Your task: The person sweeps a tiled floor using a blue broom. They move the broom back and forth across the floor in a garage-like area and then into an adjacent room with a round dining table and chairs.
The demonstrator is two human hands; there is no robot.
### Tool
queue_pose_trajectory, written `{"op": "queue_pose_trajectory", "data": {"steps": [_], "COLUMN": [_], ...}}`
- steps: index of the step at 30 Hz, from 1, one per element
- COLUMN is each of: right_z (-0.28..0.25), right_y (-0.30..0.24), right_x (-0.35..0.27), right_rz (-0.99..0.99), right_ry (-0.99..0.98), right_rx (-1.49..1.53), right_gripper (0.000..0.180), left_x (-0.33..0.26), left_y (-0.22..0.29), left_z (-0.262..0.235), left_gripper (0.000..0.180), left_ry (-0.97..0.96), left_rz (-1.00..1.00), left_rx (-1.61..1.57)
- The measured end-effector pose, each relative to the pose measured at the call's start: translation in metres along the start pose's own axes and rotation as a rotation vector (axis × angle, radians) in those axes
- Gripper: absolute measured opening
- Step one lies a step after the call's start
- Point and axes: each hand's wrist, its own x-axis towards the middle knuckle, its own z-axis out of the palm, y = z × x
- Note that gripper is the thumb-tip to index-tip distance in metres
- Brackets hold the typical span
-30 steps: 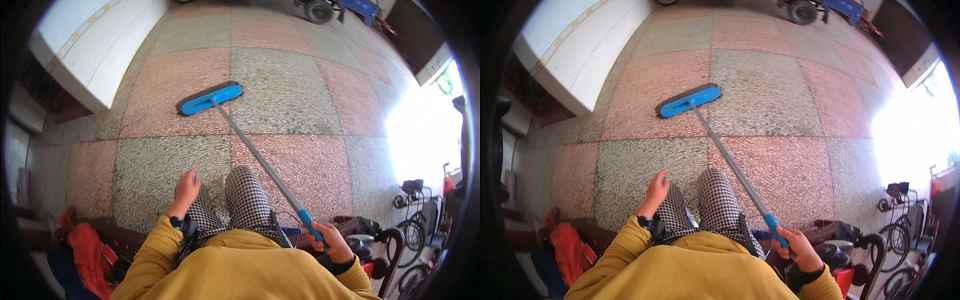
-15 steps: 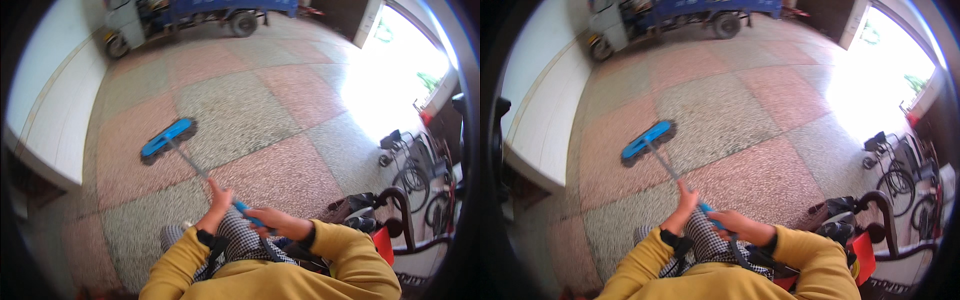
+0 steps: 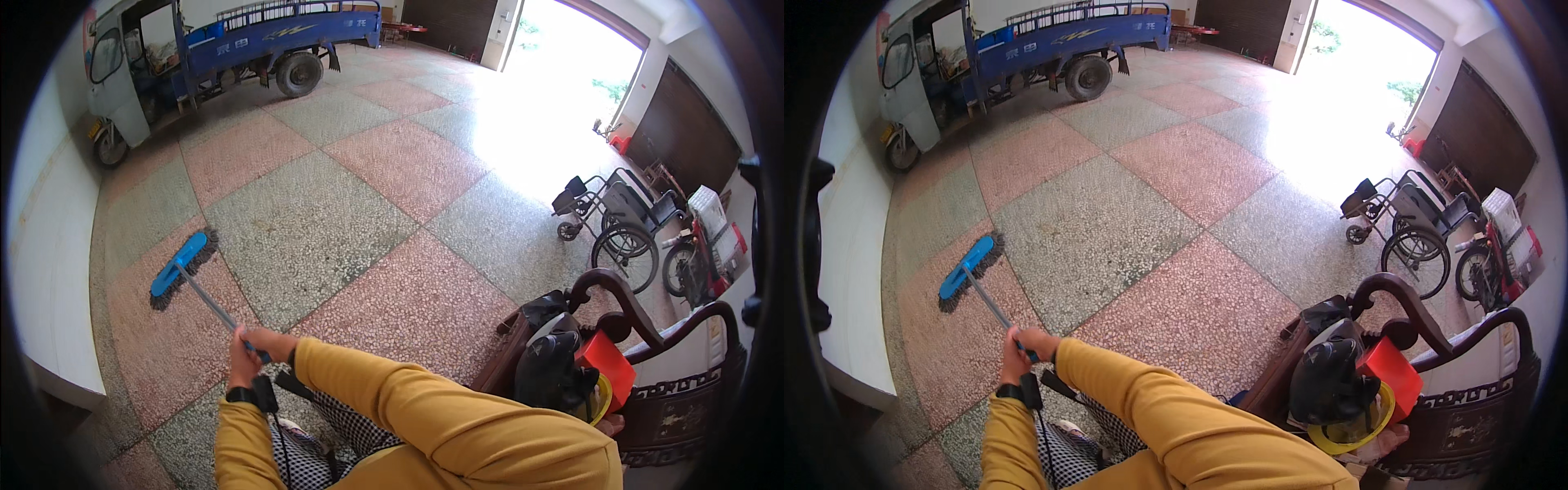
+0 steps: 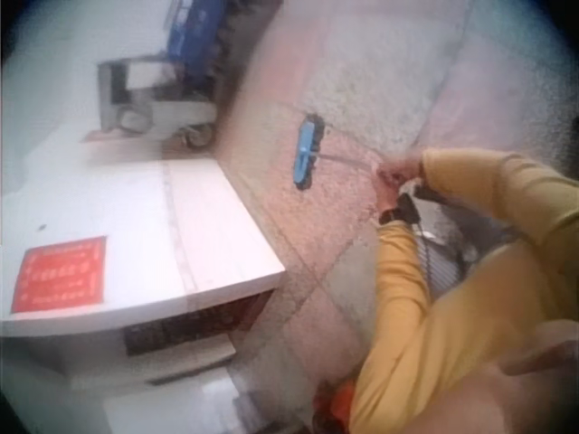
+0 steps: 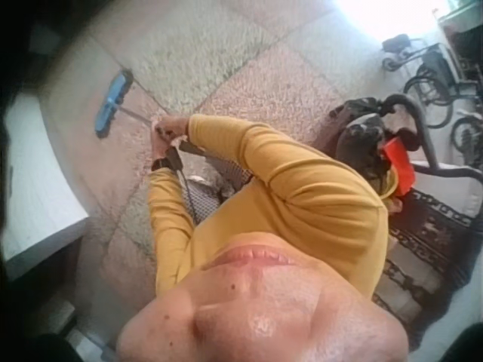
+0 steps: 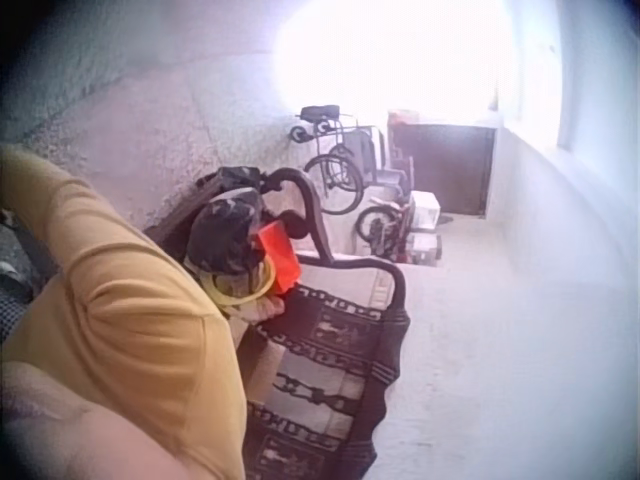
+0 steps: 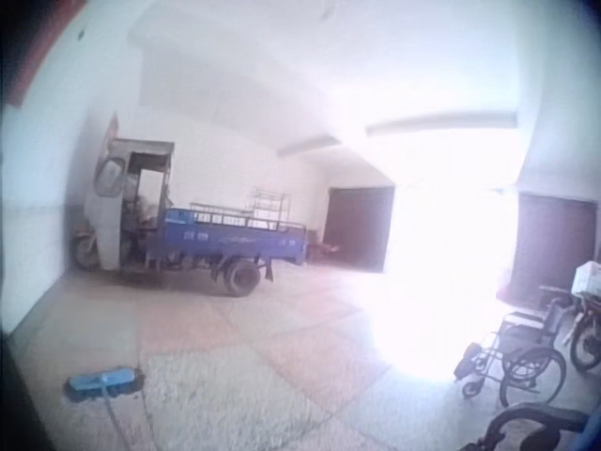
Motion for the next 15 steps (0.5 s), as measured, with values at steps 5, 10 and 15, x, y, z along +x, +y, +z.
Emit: {"op": "queue_pose_trajectory", "data": {"steps": [5, 10, 15], "right_z": [-0.023, -0.048, -0.041], "right_y": [0.069, 0.074, 0.040], "right_x": [-0.096, -0.245, -0.373], "right_rz": [0.036, 0.241, 0.331], "right_ry": [-0.008, -0.065, -0.034], "right_rx": [-0.086, 0.110, 0.178], "right_gripper": [0.042, 0.038, 0.032], "left_x": [-0.063, -0.131, -0.204], "left_y": [-0.074, -0.105, -0.100], "left_z": [0.045, 0.128, 0.194], "left_gripper": [0.041, 0.046, 0.051], "left_ry": [0.201, 0.151, -0.271], "left_rz": [-0.191, -0.603, -0.732], "left_rx": [-0.036, -0.049, -0.157]}}
